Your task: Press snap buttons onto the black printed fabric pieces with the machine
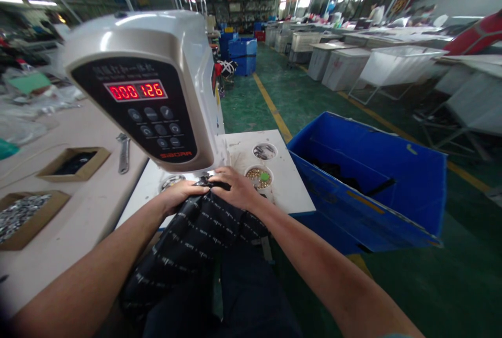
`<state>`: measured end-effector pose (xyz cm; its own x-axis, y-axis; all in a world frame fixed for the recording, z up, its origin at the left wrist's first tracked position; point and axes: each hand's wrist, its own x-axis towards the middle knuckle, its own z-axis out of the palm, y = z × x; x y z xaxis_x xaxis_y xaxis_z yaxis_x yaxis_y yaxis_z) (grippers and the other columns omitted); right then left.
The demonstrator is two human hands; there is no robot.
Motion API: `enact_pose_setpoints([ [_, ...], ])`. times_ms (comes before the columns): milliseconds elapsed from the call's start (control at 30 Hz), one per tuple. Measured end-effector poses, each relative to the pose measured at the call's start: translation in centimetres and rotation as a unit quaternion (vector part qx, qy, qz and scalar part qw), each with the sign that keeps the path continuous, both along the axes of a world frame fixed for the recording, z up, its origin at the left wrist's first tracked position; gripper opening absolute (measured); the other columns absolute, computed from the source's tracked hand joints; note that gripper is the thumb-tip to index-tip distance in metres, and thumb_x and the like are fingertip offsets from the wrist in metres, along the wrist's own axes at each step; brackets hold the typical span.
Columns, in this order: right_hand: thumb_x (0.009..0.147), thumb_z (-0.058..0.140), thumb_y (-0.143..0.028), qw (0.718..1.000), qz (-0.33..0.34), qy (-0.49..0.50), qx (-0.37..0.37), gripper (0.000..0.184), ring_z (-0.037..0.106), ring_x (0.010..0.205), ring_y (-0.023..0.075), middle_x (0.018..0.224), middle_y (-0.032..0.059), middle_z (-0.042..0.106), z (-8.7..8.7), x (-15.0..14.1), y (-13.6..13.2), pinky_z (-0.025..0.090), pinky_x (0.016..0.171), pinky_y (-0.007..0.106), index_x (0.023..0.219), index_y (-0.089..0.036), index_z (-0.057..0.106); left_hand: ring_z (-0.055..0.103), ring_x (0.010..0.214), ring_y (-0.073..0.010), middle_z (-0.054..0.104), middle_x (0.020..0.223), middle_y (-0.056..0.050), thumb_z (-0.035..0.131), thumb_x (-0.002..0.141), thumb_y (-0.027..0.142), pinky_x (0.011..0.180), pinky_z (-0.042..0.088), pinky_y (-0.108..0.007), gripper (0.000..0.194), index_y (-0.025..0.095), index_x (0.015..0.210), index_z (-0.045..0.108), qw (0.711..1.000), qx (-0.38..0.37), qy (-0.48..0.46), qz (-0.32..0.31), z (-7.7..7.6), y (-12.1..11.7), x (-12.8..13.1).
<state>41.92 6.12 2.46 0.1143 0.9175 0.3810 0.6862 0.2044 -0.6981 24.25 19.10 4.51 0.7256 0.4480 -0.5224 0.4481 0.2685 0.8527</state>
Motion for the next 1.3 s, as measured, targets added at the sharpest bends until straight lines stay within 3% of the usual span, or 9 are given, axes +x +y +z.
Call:
enact_pose_setpoints([
  [133,0.095,0.059,-0.030,1.000,0.018,-0.009,-0.006,0.026,0.062,0.111,0.0208,0.121,0.0066,0.065,-1.1,0.3,0.0,0.046,0.099,0.034,0.117,-0.027,0.074,0.071,0.092,-0.0286,0.078,0.092,-0.010,0.082,0.058,0.051,0.089,0.052,-0.040,0.054,0.013,0.095,0.072,0.999,0.052,0.006,-0.015,0.4,-0.1,0.0],
  [233,0.096,0.059,-0.032,0.999,0.010,-0.024,-0.019,0.026,0.063,0.104,0.0200,0.117,0.0060,0.066,-1.3,0.4,0.2,0.047,0.094,0.032,0.116,-0.028,0.075,0.069,0.093,-0.0304,0.077,0.092,-0.008,0.080,0.061,0.054,0.088,0.051,-0.041,0.050,0.014,0.090,0.073,0.989,0.141,0.027,-0.023,0.8,0.0,-0.2],
  [400,0.097,0.057,-0.033,0.996,-0.002,-0.081,-0.031,0.028,0.064,0.103,0.0192,0.119,0.0066,0.065,-0.8,0.3,0.0,0.046,0.092,0.029,0.117,-0.026,0.075,0.064,0.102,-0.0323,0.074,0.105,-0.009,0.081,0.063,0.052,0.094,0.045,-0.041,0.057,0.016,0.105,0.070,0.943,0.332,0.038,-0.010,0.5,0.6,-1.2],
  [500,0.097,0.055,-0.032,0.994,-0.003,-0.109,-0.034,0.029,0.065,0.101,0.0187,0.118,0.0062,0.065,-0.5,0.3,-0.3,0.047,0.090,0.028,0.117,-0.026,0.075,0.064,0.104,-0.0310,0.073,0.108,-0.009,0.078,0.069,0.049,0.096,0.043,-0.040,0.052,0.018,0.110,0.069,0.917,0.398,0.029,-0.030,0.1,0.9,-1.6],
  [700,0.098,0.054,-0.039,0.990,-0.009,-0.135,-0.026,0.031,0.066,0.098,0.0184,0.117,0.0056,0.066,-0.7,0.6,-0.4,0.049,0.089,0.029,0.117,-0.026,0.075,0.066,0.098,-0.0257,0.075,0.103,-0.003,0.069,0.079,0.047,0.091,0.047,-0.035,0.037,0.022,0.105,0.071,0.894,0.441,0.009,-0.078,-0.4,1.2,-1.7],
  [933,0.097,0.056,-0.041,0.989,-0.014,-0.145,-0.021,0.031,0.067,0.099,0.0184,0.120,0.0049,0.065,-0.9,0.6,-0.6,0.051,0.090,0.029,0.120,-0.028,0.074,0.067,0.104,-0.0247,0.075,0.109,-0.002,0.060,0.085,0.048,0.094,0.049,-0.035,0.036,0.024,0.110,0.071,0.880,0.466,0.017,-0.090,-0.5,0.7,-2.0],
  [1133,0.098,0.055,-0.039,0.988,-0.020,-0.153,-0.013,0.031,0.069,0.099,0.0181,0.121,0.0047,0.066,-1.2,0.6,-0.6,0.051,0.089,0.028,0.120,-0.028,0.074,0.064,0.116,-0.0251,0.071,0.124,-0.003,0.050,0.092,0.051,0.101,0.047,-0.037,0.041,0.026,0.119,0.068,0.867,0.494,0.031,-0.058,-0.6,-0.5,-2.0],
  [1300,0.098,0.056,-0.039,0.988,-0.025,-0.152,-0.010,0.030,0.069,0.100,0.0183,0.122,0.0046,0.067,-1.4,0.5,-0.6,0.051,0.089,0.028,0.119,-0.029,0.074,0.066,0.111,-0.0256,0.075,0.116,-0.003,0.049,0.094,0.049,0.097,0.048,-0.037,0.037,0.027,0.110,0.073,0.850,0.525,0.048,-0.007,-1.2,-1.4,-1.4],
])
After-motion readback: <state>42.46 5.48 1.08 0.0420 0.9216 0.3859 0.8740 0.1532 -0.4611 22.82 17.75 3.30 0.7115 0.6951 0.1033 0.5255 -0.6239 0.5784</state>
